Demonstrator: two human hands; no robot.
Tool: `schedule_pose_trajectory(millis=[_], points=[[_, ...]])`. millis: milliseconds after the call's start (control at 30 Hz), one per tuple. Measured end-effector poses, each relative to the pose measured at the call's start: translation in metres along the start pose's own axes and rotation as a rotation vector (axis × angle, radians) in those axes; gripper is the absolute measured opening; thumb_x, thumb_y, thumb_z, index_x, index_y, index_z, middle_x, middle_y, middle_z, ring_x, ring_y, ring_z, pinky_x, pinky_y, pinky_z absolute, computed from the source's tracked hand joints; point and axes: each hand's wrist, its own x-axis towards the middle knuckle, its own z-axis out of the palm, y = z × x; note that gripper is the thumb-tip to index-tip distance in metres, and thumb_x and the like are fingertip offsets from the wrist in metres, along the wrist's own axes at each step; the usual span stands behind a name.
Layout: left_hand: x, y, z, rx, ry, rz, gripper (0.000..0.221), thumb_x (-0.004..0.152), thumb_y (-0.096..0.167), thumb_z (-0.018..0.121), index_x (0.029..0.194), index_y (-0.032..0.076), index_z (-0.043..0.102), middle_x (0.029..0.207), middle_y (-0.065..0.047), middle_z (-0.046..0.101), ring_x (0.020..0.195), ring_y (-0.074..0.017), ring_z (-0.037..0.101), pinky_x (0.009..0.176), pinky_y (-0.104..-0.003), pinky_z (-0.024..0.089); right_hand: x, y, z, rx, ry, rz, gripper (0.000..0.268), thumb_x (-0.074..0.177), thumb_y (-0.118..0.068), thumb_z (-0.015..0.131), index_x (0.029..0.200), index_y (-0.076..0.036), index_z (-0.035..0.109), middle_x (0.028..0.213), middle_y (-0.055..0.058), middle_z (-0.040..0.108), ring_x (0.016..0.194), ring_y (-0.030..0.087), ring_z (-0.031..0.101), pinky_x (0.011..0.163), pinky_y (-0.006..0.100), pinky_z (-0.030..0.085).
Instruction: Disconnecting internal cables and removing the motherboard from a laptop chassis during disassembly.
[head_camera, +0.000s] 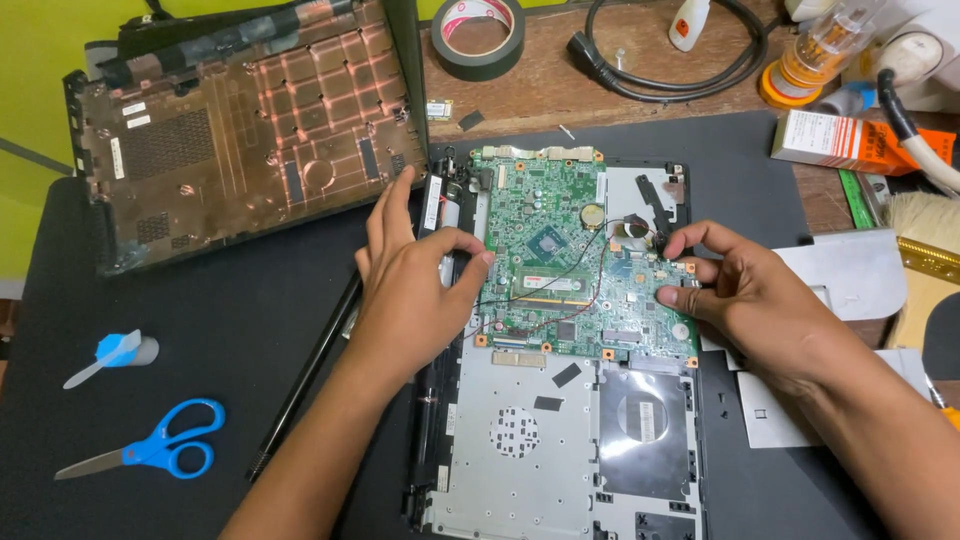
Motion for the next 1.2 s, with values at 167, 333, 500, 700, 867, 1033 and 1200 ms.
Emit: schedule_pose_trajectory(millis=[167,333,500,700,867,1033,1200], points=[[0.001,-0.001,-0.001,0.0,-0.017,-0.027,0.018,0.092,0.035,0.069,0.088,0.021,0.08,0.17,-0.02,0.012,0.157,-0.0396,0.008,0.107,-0.063,0.023,0.003,0.004,-0.002,-0.013,-0.023,-0.041,0.034,0.091,0.014,0.068,0.109,-0.012,0.057,0.076,0.003,0.042,0.069,0.012,0.039,0.065,0.021,0.033],[0.0,0.0,-0.001,-0.019,-0.033,-0.029,0.019,0.093,0.036,0.068,0.089,0.022,0.081,0.171,-0.018,0.012,0.157,-0.0385,0.007,0.108,-0.063,0.022,0.0,0.001,-0.001,0.018,-0.023,-0.035,0.034,0.091,0.014,0.067,0.11,-0.013,0.056,0.074,0.002,0.042,0.064,0.011,0.037,0.057,0.02,0.029],[0.001,0.005,-0.005,-0.007,-0.031,-0.068,0.015,0.091,0.035,0.07,0.089,0.024,0.08,0.171,-0.016,0.014,0.157,-0.0382,0.009,0.11,-0.06,0.017,-0.005,-0.011,0.002,0.001,-0.045,-0.001,0.034,0.09,0.011,0.07,0.113,-0.011,0.058,0.068,-0.002,0.028,0.05,0.01,0.027,0.045,0.023,0.023],[0.027,0.037,-0.009,0.126,0.253,0.528,0.011,0.092,0.016,0.077,0.1,0.012,0.071,0.12,-0.017,0.057,0.112,-0.0338,0.054,0.096,-0.048,0.045,-0.003,-0.011,0.001,0.047,-0.054,0.025,0.038,0.089,0.015,0.07,0.112,-0.012,0.056,0.068,-0.001,0.033,0.049,0.011,0.029,0.045,0.025,0.025],[0.071,0.084,0.018,0.075,-0.355,0.882,0.016,0.097,0.02,0.068,0.107,0.01,0.074,0.099,-0.004,0.07,0.092,-0.027,0.062,0.074,-0.045,0.052,-0.002,-0.006,0.0,0.098,-0.1,-0.012,0.041,0.091,0.015,0.066,0.119,-0.012,0.052,0.074,0.004,0.053,0.056,0.011,0.038,0.052,0.026,0.033],[0.096,0.114,0.027,0.317,-0.637,0.888,0.013,0.095,0.02,0.064,0.089,0.019,0.075,0.085,0.0,0.068,0.084,-0.0292,0.057,0.064,-0.05,0.046,0.001,0.001,-0.002,0.174,-0.13,-0.022,0.049,0.09,0.017,0.066,0.124,-0.013,0.046,0.091,0.011,0.073,0.07,0.012,0.053,0.06,0.025,0.041],[0.107,0.129,0.031,0.536,-0.805,0.779,0.009,0.092,0.025,0.069,0.084,0.022,0.072,0.087,-0.004,0.07,0.084,-0.0382,0.066,0.062,-0.056,0.049,0.004,0.007,-0.004,0.131,-0.159,-0.031,0.051,0.091,0.015,0.067,0.125,-0.015,0.044,0.089,0.006,0.067,0.061,0.007,0.046,0.051,0.023,0.036]])
